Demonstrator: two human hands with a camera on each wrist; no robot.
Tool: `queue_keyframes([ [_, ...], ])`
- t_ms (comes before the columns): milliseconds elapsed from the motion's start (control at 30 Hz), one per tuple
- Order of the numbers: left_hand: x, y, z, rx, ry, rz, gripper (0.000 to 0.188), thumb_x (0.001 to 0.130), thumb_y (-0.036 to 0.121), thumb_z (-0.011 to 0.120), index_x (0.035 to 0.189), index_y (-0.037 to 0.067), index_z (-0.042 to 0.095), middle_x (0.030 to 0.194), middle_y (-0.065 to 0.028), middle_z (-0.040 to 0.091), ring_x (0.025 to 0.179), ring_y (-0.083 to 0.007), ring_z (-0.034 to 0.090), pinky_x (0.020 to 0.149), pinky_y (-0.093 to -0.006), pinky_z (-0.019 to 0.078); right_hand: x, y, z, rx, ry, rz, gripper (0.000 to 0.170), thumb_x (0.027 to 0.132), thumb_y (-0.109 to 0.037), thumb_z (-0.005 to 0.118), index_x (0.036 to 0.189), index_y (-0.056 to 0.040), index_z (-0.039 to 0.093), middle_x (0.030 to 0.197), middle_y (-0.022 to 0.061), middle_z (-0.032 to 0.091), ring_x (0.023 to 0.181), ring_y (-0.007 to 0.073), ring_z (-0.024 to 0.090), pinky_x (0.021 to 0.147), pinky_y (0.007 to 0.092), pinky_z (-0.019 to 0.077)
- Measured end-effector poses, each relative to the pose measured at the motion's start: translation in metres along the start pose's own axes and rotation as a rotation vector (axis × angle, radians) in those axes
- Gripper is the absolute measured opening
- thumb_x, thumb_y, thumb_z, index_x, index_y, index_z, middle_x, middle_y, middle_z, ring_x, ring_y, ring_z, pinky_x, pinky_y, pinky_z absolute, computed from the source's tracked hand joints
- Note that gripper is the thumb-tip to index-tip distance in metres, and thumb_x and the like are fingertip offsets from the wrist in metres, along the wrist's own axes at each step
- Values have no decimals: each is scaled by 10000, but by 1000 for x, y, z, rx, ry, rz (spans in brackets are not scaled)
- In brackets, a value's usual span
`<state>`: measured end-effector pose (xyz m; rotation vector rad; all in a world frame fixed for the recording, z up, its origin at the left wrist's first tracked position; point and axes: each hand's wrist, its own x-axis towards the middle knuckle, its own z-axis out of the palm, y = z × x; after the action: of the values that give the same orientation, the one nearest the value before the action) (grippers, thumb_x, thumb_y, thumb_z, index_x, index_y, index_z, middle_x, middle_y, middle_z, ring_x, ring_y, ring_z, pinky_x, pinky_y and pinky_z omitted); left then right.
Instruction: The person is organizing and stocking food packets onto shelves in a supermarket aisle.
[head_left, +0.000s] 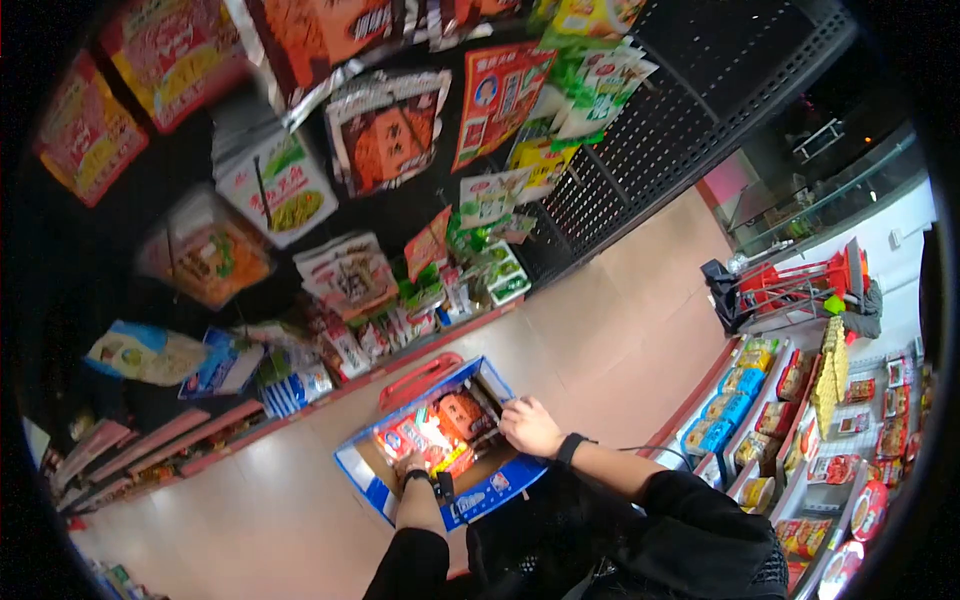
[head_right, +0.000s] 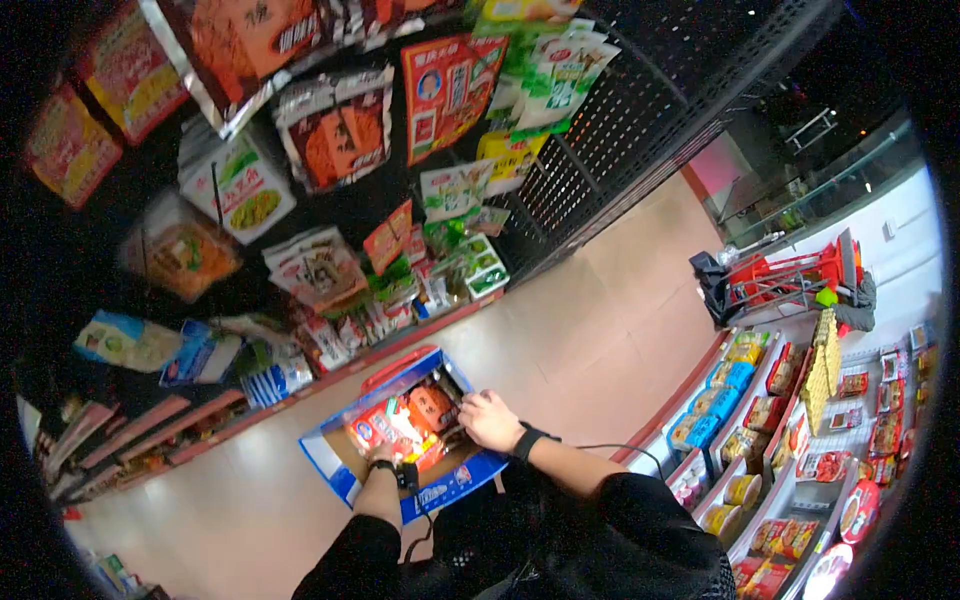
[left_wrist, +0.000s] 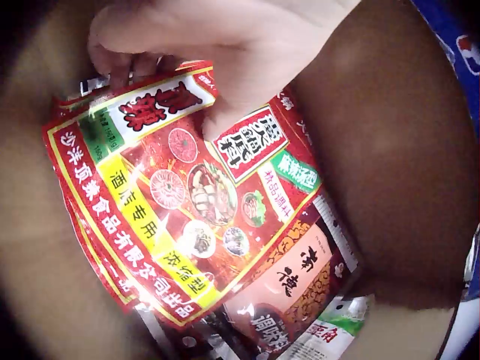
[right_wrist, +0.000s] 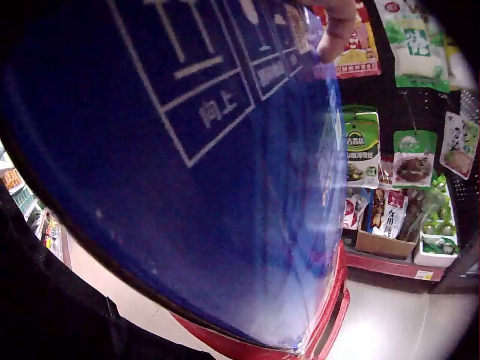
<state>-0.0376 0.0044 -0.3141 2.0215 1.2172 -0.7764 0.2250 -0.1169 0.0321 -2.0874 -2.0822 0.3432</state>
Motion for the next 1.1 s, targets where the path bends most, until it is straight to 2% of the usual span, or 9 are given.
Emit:
queue_keyframes([
  [33,-10,-11,4,111,58,197,365,778,344,443,987,54,520,851,-144,592,752,-263,572,616,-406,450,0,-2,-1,-12,6,1,105,627,-168,549,706,-103,527,834,20,519,948,179,434,782,351,343],
  [67,-13,17,25,-388,101,-333,525,771,510,346,1062,108,516,1035,-100,558,951,-253,525,750,-379,428,1,-2,-2,-23,18,1,99,627,-169,547,695,-103,522,822,24,516,944,184,434,778,352,344],
  [167,-70,41,1,-648,-331,-617,567,752,502,337,1127,100,477,1144,-102,487,1041,-224,469,818,-362,395,1,-2,3,-20,44,11,73,611,-156,551,668,-119,522,777,16,506,925,181,445,760,346,339],
  [200,-91,72,-74,-379,-139,-585,598,722,518,353,1137,102,463,1183,-106,451,1066,-189,445,890,-317,337,2,-1,5,-20,64,18,67,601,-145,558,659,-132,528,762,2,505,914,177,455,763,343,334],
  [333,-29,24,30,-737,114,-596,755,631,596,511,1177,81,421,1254,-102,367,1163,-282,308,950,-353,275,4,-3,-2,-23,26,0,66,631,-159,545,665,-107,523,779,22,507,925,175,449,771,339,338],
  [400,-62,46,-19,-713,182,-749,543,682,388,627,1006,-37,529,1035,-140,534,887,-226,533,709,-361,455,4,-2,-1,-6,37,11,58,632,-149,551,659,-108,521,770,18,505,922,171,450,771,335,337],
  [667,-60,34,-24,-760,247,-666,300,705,233,598,910,15,576,850,-100,606,708,-228,585,583,-354,471,4,-4,-2,-16,90,0,46,632,-130,551,644,-108,513,734,8,494,897,171,453,751,327,338],
  [800,-99,53,-75,-1271,93,-671,306,702,186,603,926,-18,563,838,-131,598,712,-247,587,572,-396,469,3,-4,-1,-35,89,-2,38,636,-126,544,643,-102,516,739,15,500,898,177,451,743,333,340],
  [1100,-188,113,-205,-1028,62,-183,160,689,49,525,833,38,594,703,-68,592,620,-168,578,452,-296,427,-2,-4,-2,-70,119,-36,28,626,-129,545,629,-110,524,727,12,506,906,187,447,717,346,344],
])
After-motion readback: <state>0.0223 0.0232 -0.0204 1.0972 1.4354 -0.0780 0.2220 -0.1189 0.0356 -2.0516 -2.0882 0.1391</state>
